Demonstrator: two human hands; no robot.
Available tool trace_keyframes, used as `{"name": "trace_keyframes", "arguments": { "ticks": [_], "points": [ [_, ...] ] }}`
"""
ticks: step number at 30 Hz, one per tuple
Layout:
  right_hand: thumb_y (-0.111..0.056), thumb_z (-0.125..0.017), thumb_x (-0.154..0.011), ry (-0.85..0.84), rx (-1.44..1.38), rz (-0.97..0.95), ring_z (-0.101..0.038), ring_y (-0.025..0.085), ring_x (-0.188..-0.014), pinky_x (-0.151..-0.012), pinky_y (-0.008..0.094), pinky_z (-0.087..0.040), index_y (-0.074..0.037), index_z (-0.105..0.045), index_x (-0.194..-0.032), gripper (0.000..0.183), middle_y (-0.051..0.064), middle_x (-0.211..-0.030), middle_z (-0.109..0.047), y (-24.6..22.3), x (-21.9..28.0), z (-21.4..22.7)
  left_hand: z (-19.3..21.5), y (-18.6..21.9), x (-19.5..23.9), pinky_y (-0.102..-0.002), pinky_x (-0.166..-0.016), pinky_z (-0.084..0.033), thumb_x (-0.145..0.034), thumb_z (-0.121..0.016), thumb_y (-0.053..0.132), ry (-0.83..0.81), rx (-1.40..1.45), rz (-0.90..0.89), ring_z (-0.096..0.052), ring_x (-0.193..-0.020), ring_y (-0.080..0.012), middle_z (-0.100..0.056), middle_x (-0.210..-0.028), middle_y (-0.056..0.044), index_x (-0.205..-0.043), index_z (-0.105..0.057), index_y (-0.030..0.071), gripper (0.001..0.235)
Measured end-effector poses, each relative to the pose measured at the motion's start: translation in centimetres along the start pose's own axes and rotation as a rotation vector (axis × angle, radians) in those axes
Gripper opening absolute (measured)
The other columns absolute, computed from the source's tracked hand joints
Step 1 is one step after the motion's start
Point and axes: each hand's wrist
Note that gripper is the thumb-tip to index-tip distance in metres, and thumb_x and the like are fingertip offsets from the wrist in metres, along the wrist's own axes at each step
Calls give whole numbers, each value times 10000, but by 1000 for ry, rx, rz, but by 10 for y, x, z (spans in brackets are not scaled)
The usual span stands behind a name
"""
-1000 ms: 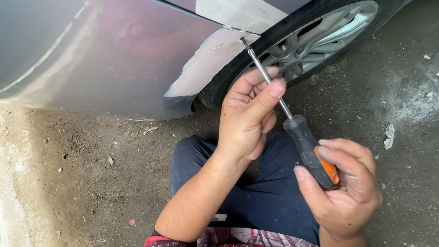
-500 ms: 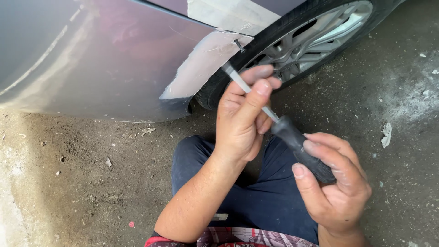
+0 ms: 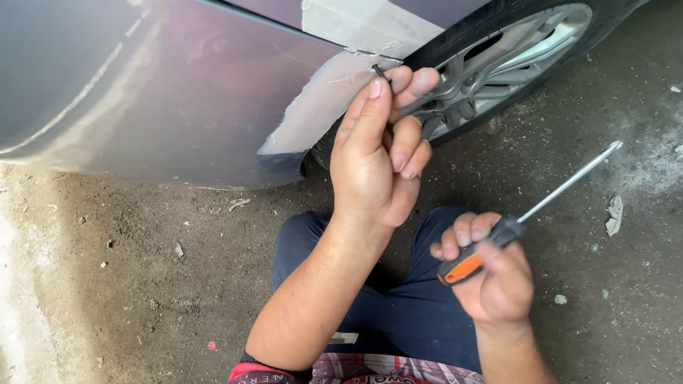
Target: The person uses a screwdriver to push and manipulate a dent on the side panel of a car near the wheel. They repeatedly apply pressure to the dented area and occasionally wipe the surface with a cloth.
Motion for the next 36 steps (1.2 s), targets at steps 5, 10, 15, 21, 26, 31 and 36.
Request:
{"name": "trace_keyframes", "arguments": {
  "ticks": [5,10,15,21,26,31,36],
  "points": [
    [-326,-599,-1071,-35,197,287,-622,199,-782,-862,412,-554,-52,-593,-1161,288,78,-874,-626,-26,-47,-72,1,13,9,-205,-440,-342,-1109,-453,233,-179,-108,101,-404,-500,-47,-758,-1093,-139,-1200,-674,9,328],
    [-232,-679,-1061,-87,661,419,-630,192,-791,-798,337,-549,24,-618,-1127,272,124,-903,-647,-28,-95,-74,1,67,38,-254,-673,-499,-1092,-604,88,-189,-1074,-624,-607,-740,-115,-728,-1008,-97,-1189,-688,8,151],
    [-241,-656,-1066,-127,725,287,-663,169,-752,-691,296,-566,56,-694,-1106,302,124,-934,-693,-21,-136,-116,-20,149,22,-298,-699,-505,-1099,-715,8,-296,-1597,-1205,-631,-767,-192,-698,-958,-99,-1252,-683,26,158],
    [-202,-709,-1036,-58,822,307,-705,161,-752,-683,283,-598,30,-709,-1020,232,103,-906,-745,-15,-143,-145,-14,174,-18,-379,-704,-469,-935,-764,36,-774,-1769,-1708,-606,-804,-228,-594,-909,-55,-1209,-695,14,283],
    [-70,-880,-970,72,1611,941,-678,150,-804,-731,289,-535,14,-678,-965,219,105,-893,-709,-9,-137,-148,-12,177,-22,-349,-675,-431,-914,-768,79,-841,-1735,-1761,-589,-782,-192,-579,-894,-20,-1164,-698,40,262],
    [-105,-814,-951,92,1350,775,-649,110,-781,-712,258,-533,3,-687,-977,169,68,-869,-696,-7,-124,-169,-14,180,-23,-340,-673,-413,-932,-773,112,-857,-1717,-1791,-574,-778,-177,-571,-898,-9,-1165,-691,43,256],
    [-153,-670,-940,168,996,386,-623,52,-632,-592,204,-501,-51,-715,-885,125,-10,-755,-699,-5,-125,-182,-6,184,-24,-326,-637,-395,-893,-763,140,-841,-1703,-1806,-559,-740,-156,-545,-844,11,-1110,-698,64,239]
  ]
}}
Point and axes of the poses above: each hand's wrist, its own x-axis away from the middle knuckle, its own z-axis out of the back of the hand, y = z × x
